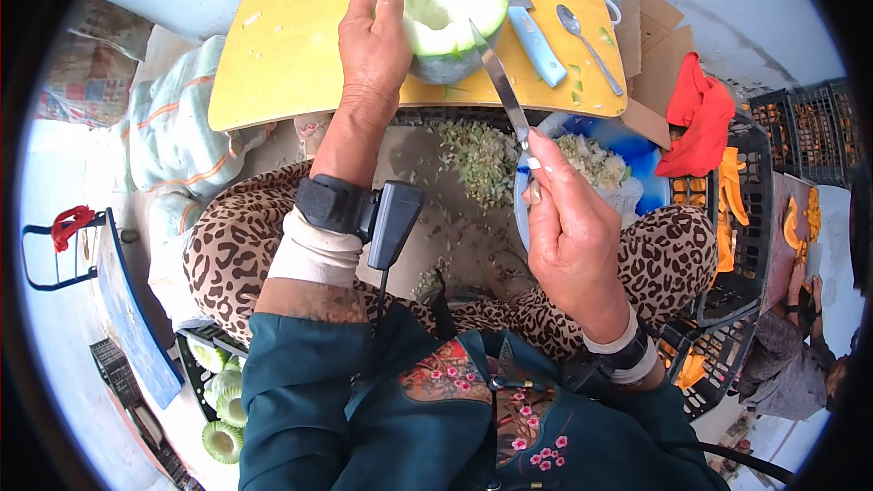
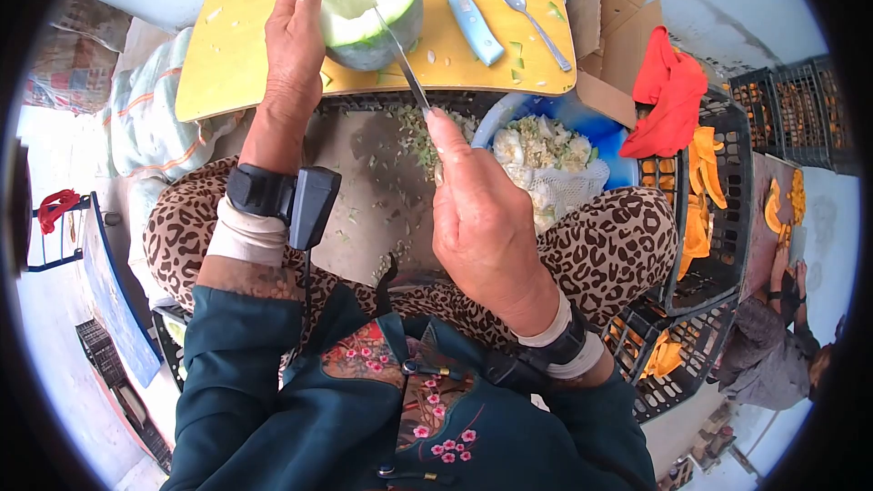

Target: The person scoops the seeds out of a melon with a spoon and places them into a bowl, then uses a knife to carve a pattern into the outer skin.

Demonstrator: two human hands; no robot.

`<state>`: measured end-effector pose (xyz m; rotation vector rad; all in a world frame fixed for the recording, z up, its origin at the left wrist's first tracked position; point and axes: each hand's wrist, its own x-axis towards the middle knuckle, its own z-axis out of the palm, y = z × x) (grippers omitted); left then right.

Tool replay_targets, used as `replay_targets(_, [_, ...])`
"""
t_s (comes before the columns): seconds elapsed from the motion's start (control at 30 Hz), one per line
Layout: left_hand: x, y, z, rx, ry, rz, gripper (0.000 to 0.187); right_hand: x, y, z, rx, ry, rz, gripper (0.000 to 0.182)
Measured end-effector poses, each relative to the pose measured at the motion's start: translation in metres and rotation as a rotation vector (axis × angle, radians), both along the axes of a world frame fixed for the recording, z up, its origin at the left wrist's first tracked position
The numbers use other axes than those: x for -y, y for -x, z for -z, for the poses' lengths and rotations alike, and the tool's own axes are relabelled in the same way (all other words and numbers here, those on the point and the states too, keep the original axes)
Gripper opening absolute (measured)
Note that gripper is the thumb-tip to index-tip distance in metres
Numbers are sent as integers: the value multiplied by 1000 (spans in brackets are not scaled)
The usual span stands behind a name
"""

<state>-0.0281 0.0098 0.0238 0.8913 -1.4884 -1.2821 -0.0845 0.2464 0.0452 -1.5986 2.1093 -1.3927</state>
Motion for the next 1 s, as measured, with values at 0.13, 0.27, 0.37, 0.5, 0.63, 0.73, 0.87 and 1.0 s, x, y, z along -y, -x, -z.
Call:
replay_targets(0.13, [3,2,4,2,21,-6,46,-1,1,-1,-15,-30,3,57])
replay_targets(0.27, [7,2,8,57,72,-5,45,-4,5,-15,-49,-112,11,48])
replay_targets(0.37, [6,3,8,94,101,-6,44,-6,6,-23,-45,-155,23,44])
replay_targets(0.5, [2,4,4,68,72,3,44,-4,4,-17,0,-96,40,44])
replay_targets(0.63, [4,4,4,70,72,16,44,-4,6,-10,63,-39,17,51])
replay_targets(0.73, [2,3,2,47,52,29,44,-5,6,-12,109,-43,24,48])
replay_targets(0.87, [2,3,2,50,62,33,44,-4,6,-11,77,-55,25,44])
replay_targets(1.0, [2,3,2,58,77,32,44,-4,7,-11,63,-73,21,42])
